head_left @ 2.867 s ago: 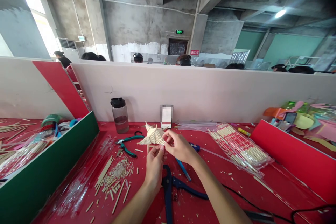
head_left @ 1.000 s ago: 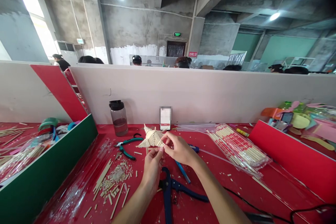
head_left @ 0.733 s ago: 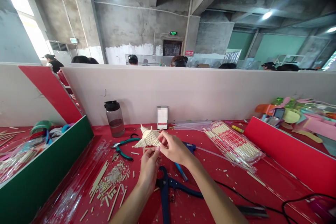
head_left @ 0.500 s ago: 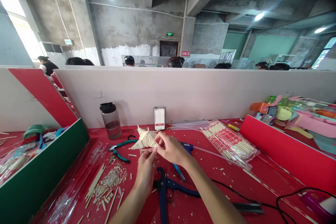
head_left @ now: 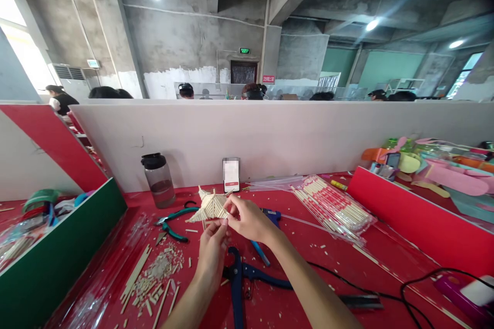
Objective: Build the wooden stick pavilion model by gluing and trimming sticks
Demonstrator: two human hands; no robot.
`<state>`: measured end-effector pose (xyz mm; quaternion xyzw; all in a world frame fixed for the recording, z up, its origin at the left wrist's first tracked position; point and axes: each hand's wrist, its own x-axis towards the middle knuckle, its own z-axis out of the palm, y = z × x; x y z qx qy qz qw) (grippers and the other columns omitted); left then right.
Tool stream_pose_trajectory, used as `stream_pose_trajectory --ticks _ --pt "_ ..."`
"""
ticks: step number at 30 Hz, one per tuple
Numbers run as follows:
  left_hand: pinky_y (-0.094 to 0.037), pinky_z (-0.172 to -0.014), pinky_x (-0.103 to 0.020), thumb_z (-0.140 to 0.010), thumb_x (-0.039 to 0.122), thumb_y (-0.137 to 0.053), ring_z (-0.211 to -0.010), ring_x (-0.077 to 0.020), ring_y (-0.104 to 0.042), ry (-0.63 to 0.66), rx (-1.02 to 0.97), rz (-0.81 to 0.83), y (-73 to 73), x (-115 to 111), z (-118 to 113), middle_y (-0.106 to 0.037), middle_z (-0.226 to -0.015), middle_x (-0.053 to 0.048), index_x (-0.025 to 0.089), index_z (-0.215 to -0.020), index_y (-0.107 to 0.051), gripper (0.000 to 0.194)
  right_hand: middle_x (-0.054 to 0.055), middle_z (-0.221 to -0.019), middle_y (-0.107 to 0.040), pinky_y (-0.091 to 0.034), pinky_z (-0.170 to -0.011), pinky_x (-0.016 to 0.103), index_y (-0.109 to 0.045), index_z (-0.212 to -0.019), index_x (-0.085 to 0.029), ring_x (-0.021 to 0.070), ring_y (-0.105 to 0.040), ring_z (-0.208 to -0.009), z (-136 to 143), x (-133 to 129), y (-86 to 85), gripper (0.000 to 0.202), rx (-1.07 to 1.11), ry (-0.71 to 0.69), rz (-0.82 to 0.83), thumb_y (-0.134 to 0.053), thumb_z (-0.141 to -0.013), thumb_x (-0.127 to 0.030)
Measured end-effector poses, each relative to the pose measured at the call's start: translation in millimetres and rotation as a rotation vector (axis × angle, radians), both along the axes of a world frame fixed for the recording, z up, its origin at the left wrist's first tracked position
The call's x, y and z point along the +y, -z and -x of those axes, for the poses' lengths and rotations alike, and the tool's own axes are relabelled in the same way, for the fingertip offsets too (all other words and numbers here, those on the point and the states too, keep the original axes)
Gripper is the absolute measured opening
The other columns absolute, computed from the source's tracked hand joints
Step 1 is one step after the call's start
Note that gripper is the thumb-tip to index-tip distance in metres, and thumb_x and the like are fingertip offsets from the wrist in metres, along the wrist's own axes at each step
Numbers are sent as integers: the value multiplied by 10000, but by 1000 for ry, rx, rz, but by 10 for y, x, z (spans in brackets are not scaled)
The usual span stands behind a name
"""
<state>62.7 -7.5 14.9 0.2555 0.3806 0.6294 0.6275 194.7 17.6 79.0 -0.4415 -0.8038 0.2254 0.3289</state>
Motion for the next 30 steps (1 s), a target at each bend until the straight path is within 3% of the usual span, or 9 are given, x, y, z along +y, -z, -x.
stream_pose_trajectory --ticks 18,23,28,30 --pt "-436 -571 -181 -521 400 -931 -598 -81 -550 -7 -28 25 -20 -14 -2 -610 -682 25 135 -798 -670 464 -24 -782 -651 -408 -640 228 -544 -1012 -238 147 -614 -697 -3 2 15 165 9 -16 1 -576 -861 -179" --pt "-433 -563 -176 -513 405 -941 -580 -68 -547 -14 -41 23 -19 -11 -7 -600 -674 42 141 -788 -652 478 -12 -823 -674 -413 -663 232 -586 -1049 -233 149 -629 -736 -93 14 -25 137 35 -59 24 -492 -973 -298" --pt "-418 -541 -178 -496 430 -939 -544 -71 -539 -18 -26 33 -7 2 -23 -576 -616 54 152 -765 -634 493 3 -800 -688 -420 -670 255 -596 -1173 -234 178 -647 -744 -249 164 64 270 -44 73 13 -383 -1019 -294" --pt "-419 -542 -179 -491 441 -939 -548 -72 -542 -18 -14 31 -13 1 -27 -574 -621 54 154 -763 -632 501 49 -916 -727 -437 -727 284 -560 -1300 -248 211 -674 -830 -275 301 131 345 -183 192 -15 -405 -993 -229"
